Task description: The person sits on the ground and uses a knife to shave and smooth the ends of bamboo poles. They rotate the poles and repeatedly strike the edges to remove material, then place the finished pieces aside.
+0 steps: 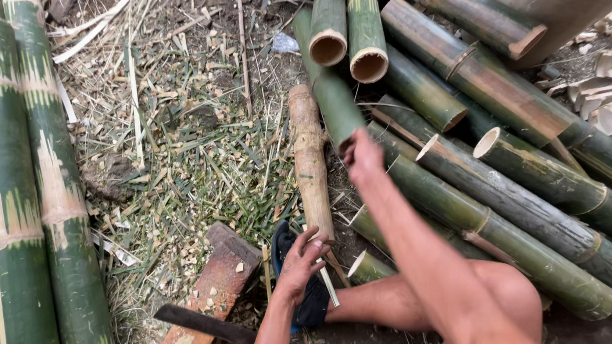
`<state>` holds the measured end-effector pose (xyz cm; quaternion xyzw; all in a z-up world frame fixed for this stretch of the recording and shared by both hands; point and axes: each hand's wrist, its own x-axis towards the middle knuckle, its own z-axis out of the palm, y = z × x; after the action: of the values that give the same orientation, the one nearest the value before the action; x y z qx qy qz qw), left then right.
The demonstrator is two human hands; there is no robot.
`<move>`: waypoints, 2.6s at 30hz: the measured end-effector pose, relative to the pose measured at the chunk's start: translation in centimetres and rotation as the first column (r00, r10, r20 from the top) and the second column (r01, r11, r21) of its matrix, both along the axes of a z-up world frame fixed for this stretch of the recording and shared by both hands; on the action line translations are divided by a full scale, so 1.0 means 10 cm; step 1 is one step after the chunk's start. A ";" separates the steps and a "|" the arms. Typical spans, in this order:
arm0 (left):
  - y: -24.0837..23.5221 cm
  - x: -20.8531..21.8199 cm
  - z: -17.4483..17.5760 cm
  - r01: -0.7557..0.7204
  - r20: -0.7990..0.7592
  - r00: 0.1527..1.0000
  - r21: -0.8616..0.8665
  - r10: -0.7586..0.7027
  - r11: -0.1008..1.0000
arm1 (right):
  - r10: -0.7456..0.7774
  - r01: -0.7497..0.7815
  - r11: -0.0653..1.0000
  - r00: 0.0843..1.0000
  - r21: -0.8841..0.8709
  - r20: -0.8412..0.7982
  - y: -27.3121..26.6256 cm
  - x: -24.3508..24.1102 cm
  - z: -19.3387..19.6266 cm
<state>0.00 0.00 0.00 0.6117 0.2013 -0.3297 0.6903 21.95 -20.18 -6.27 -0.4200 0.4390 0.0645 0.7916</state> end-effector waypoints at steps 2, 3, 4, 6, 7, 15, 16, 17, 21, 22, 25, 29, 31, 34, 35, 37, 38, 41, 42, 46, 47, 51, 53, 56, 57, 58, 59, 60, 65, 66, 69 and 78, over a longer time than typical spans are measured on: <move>-0.04 0.02 -0.03 -0.142 -0.035 0.990 -0.063 0.140 0.988 | -0.059 0.071 0.948 0.997 0.309 -0.047 0.24 -0.50 0.16; -0.05 0.04 -0.06 -0.213 -0.053 0.976 -0.092 0.209 0.973 | -0.056 0.081 0.925 0.995 0.370 -0.077 0.34 -0.78 0.24; -0.07 0.09 -0.10 -0.294 -0.085 0.955 -0.162 0.284 0.942 | -0.051 0.092 0.898 0.993 0.430 -0.106 0.40 -1.07 0.31; -0.11 0.15 -0.19 -0.429 -0.157 0.903 -0.275 0.401 0.860 | -0.033 0.074 0.846 0.996 0.529 -0.087 0.48 -1.53 0.43; -0.14 0.19 -0.23 -0.433 -0.167 0.902 -0.335 0.399 0.837 | 0.008 0.030 0.829 0.998 0.558 -0.066 0.49 -1.71 0.47; -0.47 0.15 0.02 -0.441 0.005 0.897 -0.078 0.443 0.894 | 0.296 -0.309 0.923 0.951 0.232 0.090 0.18 -2.37 0.65; -0.49 0.09 0.11 -0.450 -0.005 0.892 -0.096 0.452 0.888 | 0.305 -0.320 0.938 0.945 0.132 0.121 0.17 -2.45 0.63; -0.47 0.07 0.23 -0.459 -0.007 0.887 -0.110 0.461 0.882 | 0.315 -0.324 0.945 0.936 0.036 0.157 0.22 -2.50 0.62; -0.21 -0.12 0.79 -0.493 0.105 0.866 0.020 0.488 0.870 | 0.179 -0.164 0.981 0.970 -0.105 0.163 0.33 -2.54 0.64; -0.09 -0.21 0.95 -0.452 0.234 0.876 0.089 0.422 0.888 | 0.206 -0.208 0.978 0.960 -0.012 0.188 0.31 -2.52 0.66; 0.16 -0.56 1.47 -0.345 0.469 0.873 0.399 0.135 0.849 | 0.311 -0.361 0.898 0.925 0.252 0.217 0.40 -2.35 0.87; 0.38 -1.16 2.15 -0.325 0.586 0.779 0.682 -0.223 0.655 | 0.321 -0.474 0.753 0.870 0.456 0.374 0.86 -2.31 1.37; 0.50 -1.42 2.40 -0.375 0.707 0.625 0.644 -0.331 0.666 | 0.268 -0.486 0.747 0.845 0.454 0.462 1.04 -2.39 1.68; 0.66 -1.76 2.58 -0.420 0.824 0.395 0.556 -0.407 0.717 | 0.310 -0.541 0.739 0.801 0.400 0.511 1.16 -2.52 2.10; 0.69 -1.84 2.61 -0.458 0.830 0.353 0.557 -0.433 0.693 | 0.333 -0.595 0.689 0.767 0.414 0.548 1.23 -2.52 2.23; 0.80 -1.92 2.64 -0.549 0.871 0.214 0.482 -0.442 0.683 | 0.391 -0.693 0.581 0.697 0.426 0.601 1.43 -2.57 2.38; 0.86 -1.93 2.65 -0.595 0.898 0.111 0.404 -0.426 0.695 | 0.428 -0.737 0.525 0.660 0.425 0.618 1.54 -2.61 2.41; 1.04 -2.02 2.62 -0.676 0.934 -0.018 0.252 -0.358 0.692 | 0.532 -0.830 0.388 0.557 0.401 0.638 1.85 -2.73 2.20; 1.12 -2.05 2.62 -0.694 0.941 -0.034 0.219 -0.335 0.686 | 0.559 -0.850 0.350 0.526 0.393 0.641 1.94 -2.78 2.04; 1.41 -2.17 2.65 -0.831 0.978 -0.151 -0.047 -0.144 0.554 | 0.923 -0.808 0.282 0.081 -0.517 0.377 2.28 -2.99 1.05; 1.49 -2.28 2.65 -0.843 0.987 -0.156 -0.120 -0.025 0.525 | 0.972 -0.801 0.204 0.097 -0.562 0.214 2.29 -3.03 0.76; 1.78 -2.61 2.59 -0.924 0.949 -0.106 -0.205 0.297 0.324 | 0.923 -0.435 -0.341 0.014 -0.833 -0.385 2.10 -3.25 -0.25; 1.81 -2.64 2.54 -0.947 0.961 -0.137 -0.199 0.242 0.254 | 0.921 -0.396 -0.375 -0.052 -0.838 -0.387 2.03 -3.37 -0.52; 1.81 -2.66 2.49 -0.954 0.957 -0.164 -0.216 0.240 0.209 | 0.871 -0.522 -0.443 -0.060 -0.729 -0.487 1.95 -3.52 -0.63; 1.83 -2.64 2.49 -0.951 0.952 -0.172 -0.227 0.252 0.209 | 0.892 -0.497 -0.414 -0.056 -0.763 -0.448 1.97 -3.53 -0.60; 1.86 -2.63 2.50 -0.952 0.960 -0.170 -0.218 0.221 0.214 | 0.912 -0.472 -0.382 -0.053 -0.795 -0.407 1.99 -3.54 -0.56; 1.89 -2.63 2.50 -0.954 0.967 -0.167 -0.208 0.193 0.216 | 0.928 -0.446 -0.353 -0.056 -0.823 -0.368 1.99 -3.57 -0.48; 1.92 -2.63 2.49 -0.956 0.973 -0.164 -0.198 0.164 0.217 | 0.942 -0.507 -0.285 0.007 -0.814 -0.334 1.99 -3.56 -0.39; 2.13 -2.65 2.48 -0.918 0.945 -0.129 -0.229 0.302 0.324 | 0.904 -0.601 -0.341 0.002 -0.723 -0.428 2.02 -3.39 0.47; 2.16 -2.66 2.49 -0.912 0.937 -0.128 -0.240 0.324 0.334 | 0.910 -0.542 -0.361 -0.027 -0.759 -0.414 2.00 -3.43 0.72; 2.28 -2.60 2.55 -0.890 0.966 -0.116 -0.205 0.232 0.408 | 0.964 -0.427 -0.267 -0.132 -0.864 -0.233 1.97 -3.57 1.55; 2.19 -2.70 2.52 -0.907 0.978 0.045 -0.046 0.205 0.419 | 0.916 -0.538 0.013 -0.331 -0.843 0.225 1.77 -4.08 2.72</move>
<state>-27.01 21.85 25.16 0.7108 0.1271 0.4803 0.4979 -18.82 -2.44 20.91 -0.7140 -0.3978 0.2829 0.5019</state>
